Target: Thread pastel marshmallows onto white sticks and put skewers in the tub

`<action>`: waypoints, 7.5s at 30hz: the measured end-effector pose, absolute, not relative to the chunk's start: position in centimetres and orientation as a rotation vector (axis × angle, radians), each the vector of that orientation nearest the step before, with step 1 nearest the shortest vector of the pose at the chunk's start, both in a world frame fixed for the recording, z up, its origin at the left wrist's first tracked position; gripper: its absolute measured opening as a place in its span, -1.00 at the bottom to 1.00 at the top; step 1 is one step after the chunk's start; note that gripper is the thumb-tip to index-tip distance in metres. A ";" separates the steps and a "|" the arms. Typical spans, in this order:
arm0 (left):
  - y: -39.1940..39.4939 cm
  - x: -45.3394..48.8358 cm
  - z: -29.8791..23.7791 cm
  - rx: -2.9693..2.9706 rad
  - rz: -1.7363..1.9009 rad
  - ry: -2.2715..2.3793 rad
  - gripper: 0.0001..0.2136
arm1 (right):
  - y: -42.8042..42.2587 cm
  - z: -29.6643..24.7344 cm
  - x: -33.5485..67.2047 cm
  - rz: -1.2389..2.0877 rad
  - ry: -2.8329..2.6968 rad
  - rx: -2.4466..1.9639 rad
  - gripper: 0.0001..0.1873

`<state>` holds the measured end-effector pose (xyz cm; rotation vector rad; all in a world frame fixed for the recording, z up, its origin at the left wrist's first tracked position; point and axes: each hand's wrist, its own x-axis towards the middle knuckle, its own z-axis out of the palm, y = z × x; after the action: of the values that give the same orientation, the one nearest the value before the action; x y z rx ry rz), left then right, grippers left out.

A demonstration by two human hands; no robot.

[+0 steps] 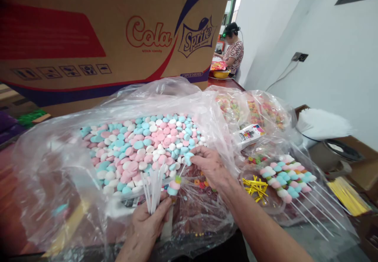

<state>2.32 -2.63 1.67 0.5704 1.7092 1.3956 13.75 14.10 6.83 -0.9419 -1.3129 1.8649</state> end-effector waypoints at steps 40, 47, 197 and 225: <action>-2.2 2.8 2.6 0.619 1.493 1.796 -0.70 | 11.4 4.1 13.5 0.824 -1.984 -0.875 -0.79; -2.1 2.7 2.1 0.595 1.511 1.795 -0.73 | 11.6 3.8 13.0 1.224 -1.683 -0.933 -0.72; -2.5 2.3 1.4 0.690 1.456 1.795 -0.57 | 14.7 8.7 16.8 0.507 -2.568 -1.179 -0.73; -2.7 2.7 2.5 0.576 1.415 1.819 -0.64 | 14.5 6.3 15.6 0.747 -2.749 -1.128 -0.85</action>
<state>2.72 -2.71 2.51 0.5765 1.8193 1.4148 15.65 14.48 6.27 -1.1280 -2.7489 0.7467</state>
